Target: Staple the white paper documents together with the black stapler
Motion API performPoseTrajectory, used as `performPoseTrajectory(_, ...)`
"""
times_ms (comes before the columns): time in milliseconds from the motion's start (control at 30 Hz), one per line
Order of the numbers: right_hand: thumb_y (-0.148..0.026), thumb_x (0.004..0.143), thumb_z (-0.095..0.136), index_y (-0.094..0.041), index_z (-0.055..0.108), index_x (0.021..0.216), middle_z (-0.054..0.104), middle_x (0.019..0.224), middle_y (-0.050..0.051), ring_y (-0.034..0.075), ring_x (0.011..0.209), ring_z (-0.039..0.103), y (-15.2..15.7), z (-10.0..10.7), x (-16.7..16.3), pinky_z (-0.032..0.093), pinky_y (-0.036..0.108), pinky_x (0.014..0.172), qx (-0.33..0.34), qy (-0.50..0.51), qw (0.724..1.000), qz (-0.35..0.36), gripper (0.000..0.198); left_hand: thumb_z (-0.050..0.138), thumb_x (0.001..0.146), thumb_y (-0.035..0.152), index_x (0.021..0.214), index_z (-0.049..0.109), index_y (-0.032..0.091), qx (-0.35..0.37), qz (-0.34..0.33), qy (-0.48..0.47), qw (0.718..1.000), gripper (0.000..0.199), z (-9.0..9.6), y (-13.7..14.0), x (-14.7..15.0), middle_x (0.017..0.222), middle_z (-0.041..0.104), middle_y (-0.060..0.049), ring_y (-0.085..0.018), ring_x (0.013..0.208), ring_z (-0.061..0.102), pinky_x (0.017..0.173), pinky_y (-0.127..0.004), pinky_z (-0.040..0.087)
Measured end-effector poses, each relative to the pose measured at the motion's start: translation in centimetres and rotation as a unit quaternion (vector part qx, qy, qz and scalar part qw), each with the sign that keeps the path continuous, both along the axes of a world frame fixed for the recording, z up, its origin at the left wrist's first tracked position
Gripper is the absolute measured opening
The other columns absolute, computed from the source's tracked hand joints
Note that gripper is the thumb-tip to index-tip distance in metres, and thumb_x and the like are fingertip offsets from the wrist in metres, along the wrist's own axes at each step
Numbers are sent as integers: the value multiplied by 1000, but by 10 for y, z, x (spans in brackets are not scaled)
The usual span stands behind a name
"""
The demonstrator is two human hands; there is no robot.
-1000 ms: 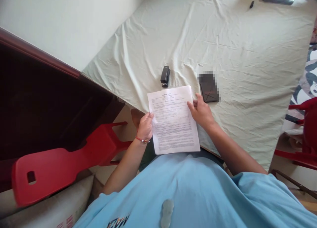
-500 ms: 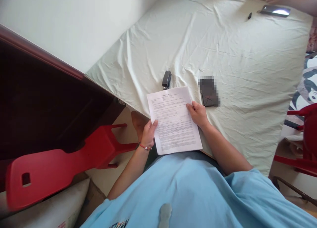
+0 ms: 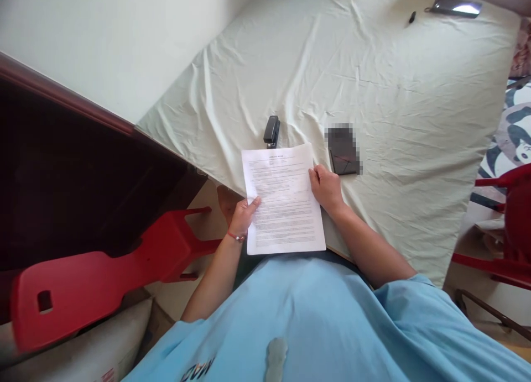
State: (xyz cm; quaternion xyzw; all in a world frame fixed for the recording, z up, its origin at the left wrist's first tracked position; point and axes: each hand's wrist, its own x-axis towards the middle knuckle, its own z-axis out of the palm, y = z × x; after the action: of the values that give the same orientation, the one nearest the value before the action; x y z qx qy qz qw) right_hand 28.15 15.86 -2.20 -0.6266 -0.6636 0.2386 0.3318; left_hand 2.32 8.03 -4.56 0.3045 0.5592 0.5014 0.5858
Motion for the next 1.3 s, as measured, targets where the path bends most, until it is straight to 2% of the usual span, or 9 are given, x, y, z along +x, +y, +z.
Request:
performPoseTrajectory(167, -48, 97, 40, -24, 51, 78, 60, 71, 4, 19, 65, 49, 2, -1, -1, 31, 32, 65, -8, -2, 1000, -6, 33, 91, 63, 54, 93, 79, 10, -7, -8, -42, 999, 54, -2, 7, -1, 92, 77, -11, -26, 84, 73, 80, -36, 56)
performPoseTrajectory(400, -45, 97, 42, -24, 47, 73, 57, 67, 2, 18, 63, 46, 3, -2, 1, 30, 32, 65, -22, 4, 1000, -3, 33, 90, 66, 53, 91, 79, 9, -18, -20, -27, 999, 51, 0, 5, 0, 85, 77, -10, -24, 78, 73, 76, -34, 55)
performPoseTrajectory(633, -44, 97, 40, -25, 39, 73, 55, 67, 2, 18, 64, 44, 5, -2, 2, 28, 33, 65, -29, -1, 1000, 5, 32, 91, 60, 56, 88, 79, 9, -18, -6, 1, 1000, 56, -5, 8, -1, 87, 77, -9, -24, 79, 72, 77, -34, 55)
performPoseTrajectory(767, -45, 98, 40, -25, 39, 73, 57, 68, 3, 18, 64, 44, 5, -3, 2, 28, 33, 65, -31, -9, 999, 5, 32, 90, 62, 55, 88, 80, 9, -15, -6, 1, 1000, 54, -6, 8, 0, 87, 77, -10, -25, 80, 72, 78, -35, 56)
performPoseTrajectory(1000, -45, 98, 40, -25, 44, 73, 60, 70, 4, 19, 66, 47, 5, -3, 3, 29, 33, 65, -30, -20, 999, 9, 33, 90, 63, 54, 93, 79, 9, -22, -3, -12, 1000, 55, 0, 6, 2, 92, 77, -13, -31, 92, 73, 84, -40, 56)
performPoseTrajectory(1300, -44, 97, 39, -25, 40, 74, 59, 70, 5, 20, 66, 47, 5, -2, 3, 28, 34, 67, -31, -23, 999, 11, 30, 90, 63, 55, 90, 79, 9, -15, -7, -4, 1000, 55, -1, 6, 1, 90, 77, -11, -27, 84, 73, 80, -37, 56)
